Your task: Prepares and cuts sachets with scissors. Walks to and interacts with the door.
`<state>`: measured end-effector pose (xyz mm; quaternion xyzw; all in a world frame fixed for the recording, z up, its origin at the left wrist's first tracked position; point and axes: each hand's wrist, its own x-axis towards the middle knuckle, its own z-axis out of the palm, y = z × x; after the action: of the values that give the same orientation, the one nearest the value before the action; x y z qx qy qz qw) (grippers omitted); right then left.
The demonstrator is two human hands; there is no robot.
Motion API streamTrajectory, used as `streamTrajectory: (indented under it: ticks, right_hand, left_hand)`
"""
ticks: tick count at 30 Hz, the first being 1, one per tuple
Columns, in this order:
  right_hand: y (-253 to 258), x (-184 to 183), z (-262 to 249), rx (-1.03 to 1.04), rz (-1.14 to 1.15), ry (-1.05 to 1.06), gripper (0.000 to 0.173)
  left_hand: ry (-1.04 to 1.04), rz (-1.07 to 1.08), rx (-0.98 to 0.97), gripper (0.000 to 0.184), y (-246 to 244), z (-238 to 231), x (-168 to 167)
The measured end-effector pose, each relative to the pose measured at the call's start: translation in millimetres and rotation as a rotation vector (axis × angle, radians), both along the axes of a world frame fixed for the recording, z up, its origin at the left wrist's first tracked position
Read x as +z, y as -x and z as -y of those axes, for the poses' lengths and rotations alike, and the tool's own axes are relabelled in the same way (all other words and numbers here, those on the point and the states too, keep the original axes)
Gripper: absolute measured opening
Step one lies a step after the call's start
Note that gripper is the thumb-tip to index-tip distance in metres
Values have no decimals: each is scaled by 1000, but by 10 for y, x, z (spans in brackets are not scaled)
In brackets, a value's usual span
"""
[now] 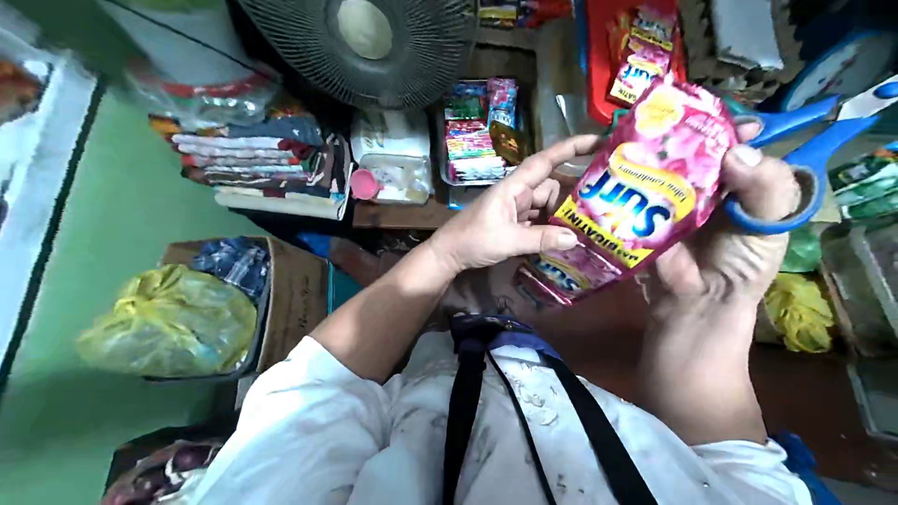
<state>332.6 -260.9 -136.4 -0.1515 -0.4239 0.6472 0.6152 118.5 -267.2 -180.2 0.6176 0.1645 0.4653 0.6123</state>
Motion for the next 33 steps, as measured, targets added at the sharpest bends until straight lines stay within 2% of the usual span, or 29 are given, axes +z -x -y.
streamTrajectory:
  ticks: [1, 3, 8, 11, 14, 17, 19, 22, 26, 33]
  right_hand:
    - [66, 40, 0, 7, -28, -4, 16]
    - [222, 103, 24, -23, -90, 19, 11]
    - [532, 159, 144, -92, 18, 23, 11]
    - [556, 136, 162, -158, 231, 14, 10]
    - [400, 83, 282, -169, 650, 36, 25]
    - [27, -208, 451, 28, 964, -59, 60]
    - [-152, -435, 609, 113, 1098, -59, 79]
    - [-332, -645, 763, 319, 1156, -12, 88]
    - [-307, -598, 811, 547, 1186, -37, 81]
    - [-147, -511, 712, 623, 1240, -79, 65]
  left_hand:
    - [-23, 40, 16, 94, 35, 85, 39]
    - [-79, 90, 42, 95, 127, 232, 139]
    - [-164, -16, 131, 58, 435, 491, 260]
    - [-110, -38, 163, 60, 570, 583, 295]
    - [-71, -61, 215, 65, 700, 651, 363]
    - [-49, -96, 294, 68, 849, 679, 425]
    - [-60, -121, 319, 68, 951, 672, 448]
    - [-60, -207, 342, 68, 1059, 655, 493]
    - [-11, -318, 278, 70, 1081, 627, 540]
    - [22, -413, 210, 72, 1075, 630, 574]
